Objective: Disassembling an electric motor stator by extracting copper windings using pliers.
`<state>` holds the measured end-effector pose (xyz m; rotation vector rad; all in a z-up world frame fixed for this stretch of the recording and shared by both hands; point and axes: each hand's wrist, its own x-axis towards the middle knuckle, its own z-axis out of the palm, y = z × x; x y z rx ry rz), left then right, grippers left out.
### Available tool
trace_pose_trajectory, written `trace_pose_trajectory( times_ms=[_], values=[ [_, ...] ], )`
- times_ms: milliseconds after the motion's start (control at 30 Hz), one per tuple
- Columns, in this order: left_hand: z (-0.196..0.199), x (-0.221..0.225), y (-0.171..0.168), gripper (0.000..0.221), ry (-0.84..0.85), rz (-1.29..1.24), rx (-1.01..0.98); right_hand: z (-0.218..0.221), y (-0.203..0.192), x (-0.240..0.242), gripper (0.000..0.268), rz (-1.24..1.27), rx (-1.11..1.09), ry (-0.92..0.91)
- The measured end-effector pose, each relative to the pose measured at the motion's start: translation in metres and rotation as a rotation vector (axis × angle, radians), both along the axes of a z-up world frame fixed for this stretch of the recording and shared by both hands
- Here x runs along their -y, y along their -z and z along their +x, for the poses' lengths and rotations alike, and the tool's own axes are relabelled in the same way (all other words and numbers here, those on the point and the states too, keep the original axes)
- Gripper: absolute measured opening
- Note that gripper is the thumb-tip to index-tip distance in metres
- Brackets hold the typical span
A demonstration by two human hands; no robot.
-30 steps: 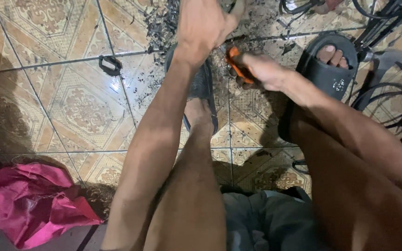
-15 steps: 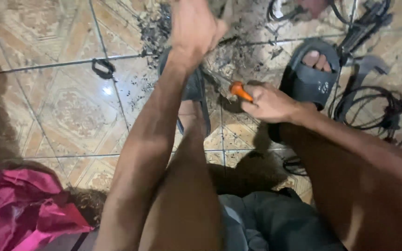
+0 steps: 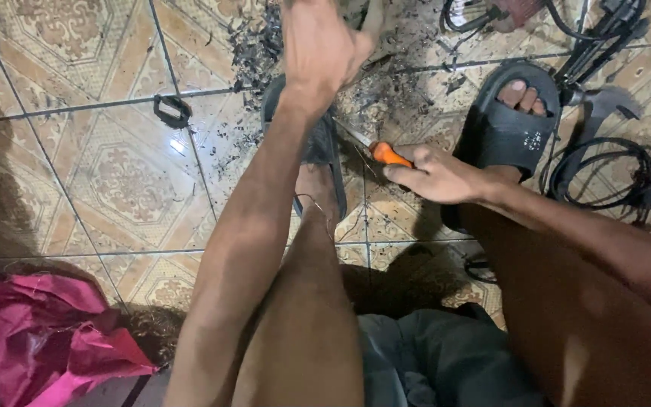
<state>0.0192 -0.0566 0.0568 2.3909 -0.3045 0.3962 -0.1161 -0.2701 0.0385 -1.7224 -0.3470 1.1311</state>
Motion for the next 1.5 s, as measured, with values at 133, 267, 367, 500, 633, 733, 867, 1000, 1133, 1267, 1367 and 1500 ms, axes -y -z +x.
trace_pose_trajectory(
  times_ms=[133, 267, 367, 500, 633, 733, 867, 1000, 1133, 1267, 1367, 1500],
  values=[
    [-0.007, -0.006, -0.001, 0.043, -0.067, 0.014, 0.037, 0.0, 0.018, 0.003, 0.034, -0.055, -0.044, -0.047],
    [-0.009, -0.018, 0.004, 0.042, -0.125, -0.058, 0.01, 0.02, 0.027, 0.007, 0.055, -0.257, -0.311, 0.178],
    [-0.011, -0.022, 0.029, 0.056, -0.134, -0.109, -0.106, 0.013, 0.062, 0.023, 0.05, -0.038, -0.53, 0.202],
    [-0.003, -0.027, 0.03, 0.064, -0.076, -0.031, -0.105, 0.025, 0.078, 0.025, 0.041, 0.222, -0.686, 0.439],
    [-0.003, -0.028, 0.031, 0.078, -0.044, -0.042, -0.133, 0.041, 0.061, 0.019, 0.047, 0.119, -0.647, 0.412],
    [-0.005, -0.03, 0.025, 0.077, -0.042, 0.009, -0.187, 0.045, 0.089, 0.015, 0.027, 0.067, -0.625, 0.36],
    [-0.001, -0.018, -0.006, 0.049, 0.045, 0.036, -0.139, 0.056, 0.083, -0.003, 0.028, 0.035, -0.571, 0.316],
    [0.0, 0.007, -0.005, 0.036, -0.027, 0.141, -0.179, 0.056, 0.071, -0.015, 0.025, 0.1, -0.611, 0.396],
    [0.003, -0.004, 0.032, 0.072, -0.121, 0.374, -0.144, 0.049, 0.054, -0.031, 0.019, 0.209, -0.551, 0.451],
    [-0.004, -0.015, 0.008, 0.062, -0.175, 0.329, -0.167, 0.039, 0.047, -0.037, 0.025, -0.142, 0.211, 0.044],
    [-0.008, -0.023, -0.009, 0.04, -0.042, 0.089, -0.125, 0.041, 0.034, -0.035, 0.042, -0.202, 0.303, 0.019],
    [-0.01, -0.051, -0.014, 0.054, 0.001, -0.024, -0.155, 0.044, 0.054, -0.027, 0.022, 0.138, -0.482, 0.373]
  ],
)
